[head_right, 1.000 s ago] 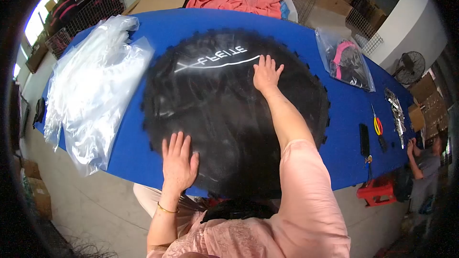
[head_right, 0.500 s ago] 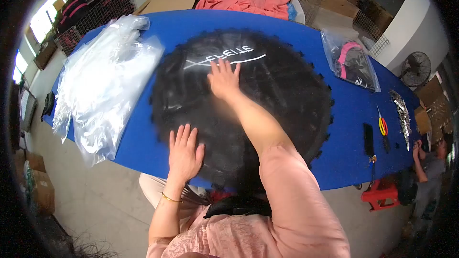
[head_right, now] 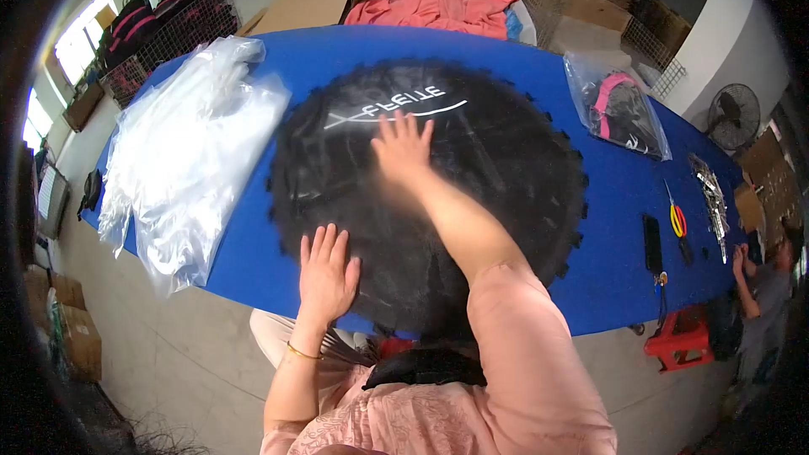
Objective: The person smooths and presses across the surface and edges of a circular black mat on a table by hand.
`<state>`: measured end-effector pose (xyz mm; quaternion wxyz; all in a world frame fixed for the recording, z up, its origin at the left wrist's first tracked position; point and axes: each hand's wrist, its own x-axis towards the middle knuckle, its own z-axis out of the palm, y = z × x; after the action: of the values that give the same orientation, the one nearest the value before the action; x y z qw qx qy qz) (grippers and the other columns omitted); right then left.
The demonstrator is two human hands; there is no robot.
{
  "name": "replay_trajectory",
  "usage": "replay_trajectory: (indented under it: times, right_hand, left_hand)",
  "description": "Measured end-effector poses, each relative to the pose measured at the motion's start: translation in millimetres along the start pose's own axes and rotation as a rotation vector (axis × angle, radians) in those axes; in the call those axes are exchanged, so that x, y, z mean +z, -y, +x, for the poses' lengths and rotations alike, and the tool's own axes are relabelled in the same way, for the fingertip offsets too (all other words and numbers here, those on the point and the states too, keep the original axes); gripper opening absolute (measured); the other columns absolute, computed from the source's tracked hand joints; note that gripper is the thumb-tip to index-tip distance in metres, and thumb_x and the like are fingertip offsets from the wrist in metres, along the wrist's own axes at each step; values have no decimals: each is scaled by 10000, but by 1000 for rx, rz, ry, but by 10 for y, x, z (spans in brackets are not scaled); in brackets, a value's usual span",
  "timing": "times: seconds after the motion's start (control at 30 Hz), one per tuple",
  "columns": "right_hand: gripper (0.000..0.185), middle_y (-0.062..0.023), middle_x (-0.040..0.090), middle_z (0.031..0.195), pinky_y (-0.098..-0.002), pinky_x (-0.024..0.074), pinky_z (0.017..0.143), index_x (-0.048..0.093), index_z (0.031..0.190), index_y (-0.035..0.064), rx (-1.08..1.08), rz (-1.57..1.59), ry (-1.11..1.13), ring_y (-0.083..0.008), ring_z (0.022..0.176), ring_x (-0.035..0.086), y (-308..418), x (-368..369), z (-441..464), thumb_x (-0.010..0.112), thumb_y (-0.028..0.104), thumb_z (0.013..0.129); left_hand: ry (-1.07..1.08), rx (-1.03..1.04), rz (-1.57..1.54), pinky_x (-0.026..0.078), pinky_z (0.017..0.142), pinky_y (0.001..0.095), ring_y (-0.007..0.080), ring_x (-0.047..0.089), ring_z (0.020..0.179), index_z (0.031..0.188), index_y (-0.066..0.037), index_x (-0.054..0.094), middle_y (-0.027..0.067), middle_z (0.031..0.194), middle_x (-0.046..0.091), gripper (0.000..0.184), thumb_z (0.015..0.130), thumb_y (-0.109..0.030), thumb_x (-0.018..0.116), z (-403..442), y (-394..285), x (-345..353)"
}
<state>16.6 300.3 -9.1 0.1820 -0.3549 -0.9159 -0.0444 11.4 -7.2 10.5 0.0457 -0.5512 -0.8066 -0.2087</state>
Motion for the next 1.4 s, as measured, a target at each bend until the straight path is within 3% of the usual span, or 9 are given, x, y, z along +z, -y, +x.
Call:
replay_trajectory:
  times: [0.33, 0.5, 0.67, 0.87, 1.03, 1.2, 1.4]
  right_hand:
    - [624, -164, 323, 1658, -714, 144, 1197, 332, 1615, 167, 212, -134, 24, -378, 1532, 286, -1080, -8, 298, 422, 473, 1078]
    - [619, -166, 324, 1658, -713, 154, 1195, 341, 1610, 160, 210, -122, 17, -370, 1532, 292, -1097, 20, 299, 421, 467, 1079]
    - [610, -146, 283, 1690, -694, 126, 1220, 332, 1624, 223, 197, -78, 87, -368, 1564, 240, -961, -42, 175, 395, 498, 1083]
    - [615, -117, 235, 1716, -645, 71, 1249, 300, 1641, 234, 163, -72, 181, -331, 1584, 198, -1184, -254, -68, 360, 499, 1090]
    - [617, -130, 240, 1712, -651, 90, 1244, 304, 1638, 222, 214, -107, 175, -337, 1584, 196, -1455, -329, -244, 368, 493, 1088]
    - [612, -139, 287, 1688, -663, 150, 1226, 333, 1622, 222, -26, -108, 124, -353, 1561, 245, -1194, -301, -290, 416, 487, 1076]
    - [607, -124, 282, 1691, -644, 107, 1239, 326, 1627, 208, -192, -20, 143, -333, 1570, 230, -597, -234, -92, 406, 464, 1083]
  left_hand:
    - [-1, 6, -33, 234, 1241, 572, 421, 420, 1451, 1415, 24, 561, 257, 1511, 511, 537, 966, -266, 606, 23, -23, -68]
    - [13, 1, -49, 233, 1240, 575, 427, 416, 1451, 1412, 33, 558, 263, 1520, 500, 543, 961, -264, 613, 28, -25, -91]
    - [-9, 12, -46, 235, 1240, 571, 423, 422, 1448, 1408, 33, 562, 259, 1517, 506, 534, 965, -261, 610, 22, -21, -62]
    - [-43, 5, -49, 234, 1244, 582, 419, 427, 1451, 1402, 29, 582, 260, 1506, 519, 545, 956, -281, 629, -3, -8, -23]
    - [-46, 12, -49, 240, 1241, 566, 418, 434, 1440, 1395, 31, 572, 259, 1498, 523, 526, 958, -260, 618, 5, 0, -20]
    - [-50, 24, -50, 251, 1234, 572, 433, 444, 1421, 1386, 40, 567, 272, 1489, 523, 527, 950, -249, 626, 12, -10, -45]
    - [-8, 11, -63, 231, 1242, 590, 425, 421, 1454, 1394, 44, 582, 269, 1506, 515, 543, 955, -275, 621, 15, -13, -57]
